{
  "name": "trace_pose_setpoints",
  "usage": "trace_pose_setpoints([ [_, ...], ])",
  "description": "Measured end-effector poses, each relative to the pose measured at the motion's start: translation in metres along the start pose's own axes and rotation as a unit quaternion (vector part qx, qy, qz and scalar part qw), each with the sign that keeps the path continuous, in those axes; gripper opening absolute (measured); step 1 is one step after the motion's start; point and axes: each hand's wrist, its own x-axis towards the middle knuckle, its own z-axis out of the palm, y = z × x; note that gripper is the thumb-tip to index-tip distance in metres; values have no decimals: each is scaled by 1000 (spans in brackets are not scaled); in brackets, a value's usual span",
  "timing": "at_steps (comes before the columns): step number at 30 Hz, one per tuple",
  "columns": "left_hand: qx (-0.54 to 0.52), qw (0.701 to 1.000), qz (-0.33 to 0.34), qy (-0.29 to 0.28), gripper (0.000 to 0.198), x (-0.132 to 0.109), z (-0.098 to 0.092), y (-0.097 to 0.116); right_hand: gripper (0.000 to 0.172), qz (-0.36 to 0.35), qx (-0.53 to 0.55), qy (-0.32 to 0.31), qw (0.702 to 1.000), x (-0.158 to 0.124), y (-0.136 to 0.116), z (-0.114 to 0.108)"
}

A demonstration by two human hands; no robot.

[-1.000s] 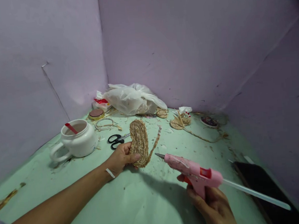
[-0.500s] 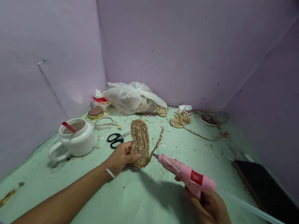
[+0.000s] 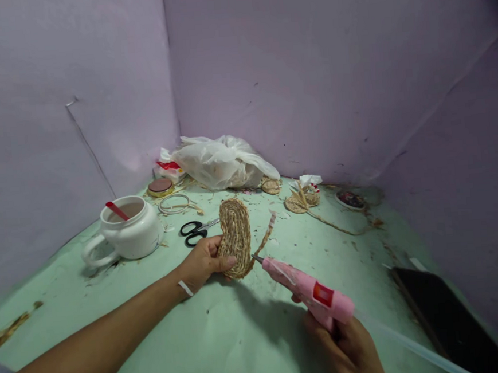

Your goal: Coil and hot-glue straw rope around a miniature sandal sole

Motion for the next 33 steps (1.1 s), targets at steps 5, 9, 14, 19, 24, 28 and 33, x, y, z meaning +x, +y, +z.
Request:
trace_pose_setpoints([
  [5, -1, 1000, -5, 5, 37, 0, -1, -1, 23, 1, 13, -24, 1000, 1, -2, -1],
  [9, -1, 1000, -6, 9, 37, 0, -1, -1, 25, 15, 29, -24, 999, 1, -3, -1],
  [14, 1, 1000, -4, 9, 36, -1, 0, 0, 22, 29, 21, -17, 999, 1, -5, -1],
  [19, 1, 1000, -5, 9, 36, -1, 1, 1, 24, 39, 29, -30, 998, 0, -1, -2],
  [24, 1, 1000, -7, 8, 39, -1, 0, 0, 21, 32, 18, -40, 999, 1, -2, -2],
  [28, -1, 1000, -8, 10, 40, 0, 0, -1, 19, 28, 16, -29, 999, 1, -2, -3],
  [33, -3, 1000, -3, 17, 37, 0, 1, 0, 19, 34, 43, -23, 998, 1, 0, -2],
])
